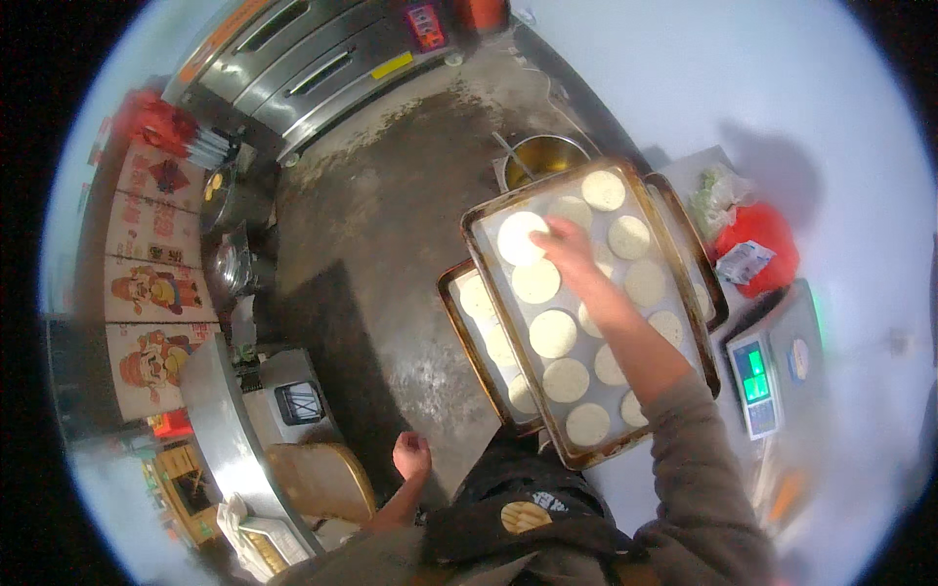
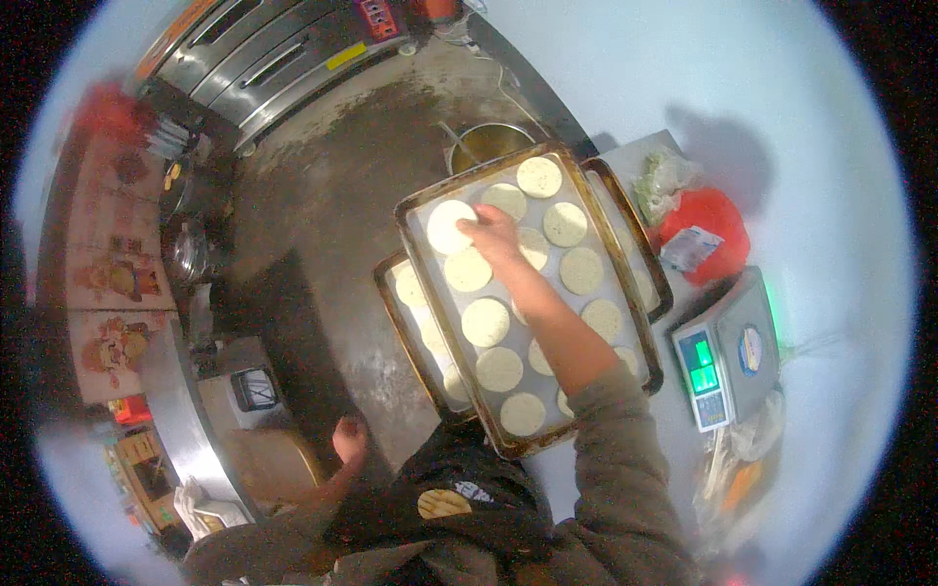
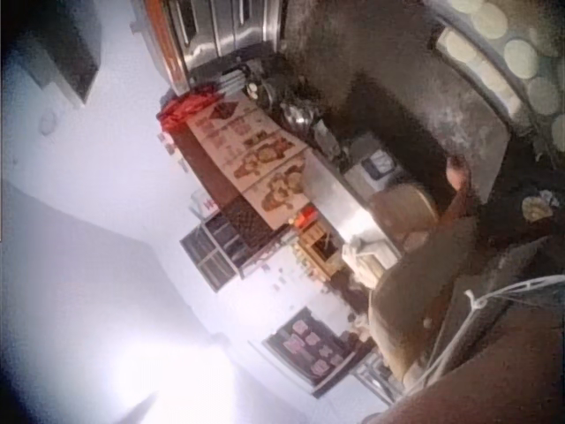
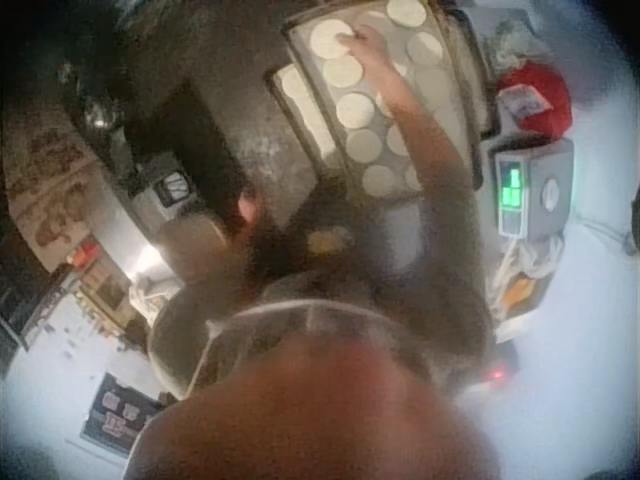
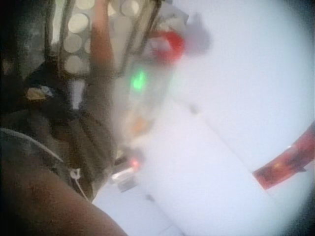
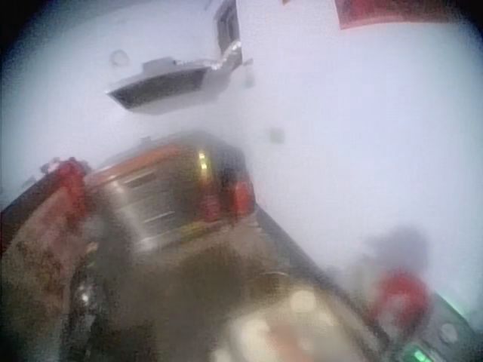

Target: The person cuts circular pieces from a sheet of dough using a round cutter, then arranges them on a baking tray. They also weigh some dough pieces on a digital scale and place them on the tray.

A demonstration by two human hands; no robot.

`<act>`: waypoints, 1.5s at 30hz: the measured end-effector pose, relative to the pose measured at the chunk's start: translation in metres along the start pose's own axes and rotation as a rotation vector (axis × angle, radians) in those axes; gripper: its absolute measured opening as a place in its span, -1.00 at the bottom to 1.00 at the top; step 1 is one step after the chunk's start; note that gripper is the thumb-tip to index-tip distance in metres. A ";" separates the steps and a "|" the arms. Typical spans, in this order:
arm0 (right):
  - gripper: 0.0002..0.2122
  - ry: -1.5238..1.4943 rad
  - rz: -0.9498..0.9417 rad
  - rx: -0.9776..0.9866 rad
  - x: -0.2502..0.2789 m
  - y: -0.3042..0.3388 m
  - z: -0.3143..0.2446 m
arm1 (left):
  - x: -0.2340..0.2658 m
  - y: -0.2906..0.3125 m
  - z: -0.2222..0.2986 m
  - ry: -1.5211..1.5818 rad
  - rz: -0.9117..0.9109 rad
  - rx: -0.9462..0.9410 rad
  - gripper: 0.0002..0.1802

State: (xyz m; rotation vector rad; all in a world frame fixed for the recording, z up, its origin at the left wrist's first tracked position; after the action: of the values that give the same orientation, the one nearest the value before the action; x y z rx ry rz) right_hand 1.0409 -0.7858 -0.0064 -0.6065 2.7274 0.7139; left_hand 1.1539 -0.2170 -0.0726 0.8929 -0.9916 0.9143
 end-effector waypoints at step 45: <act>-0.48 -1.413 0.152 0.564 0.218 0.747 0.188 | 0.043 0.574 0.237 0.230 -0.850 -2.380 -0.22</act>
State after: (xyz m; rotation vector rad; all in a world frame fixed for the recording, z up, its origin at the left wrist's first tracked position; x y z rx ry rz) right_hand 0.5359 -0.1687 0.0642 0.2287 1.4794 0.1757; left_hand 0.5706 -0.2252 0.1446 -0.8652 -0.6834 -1.0160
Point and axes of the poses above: each hand's wrist, its own y-axis away from the middle knuckle, its own x-axis out of the back of the hand, z = x × y, the point moved 6 cm from there along -y, towards the middle knuckle, and after that the axes turned 12 degrees about -y, right-handed, at the moved point
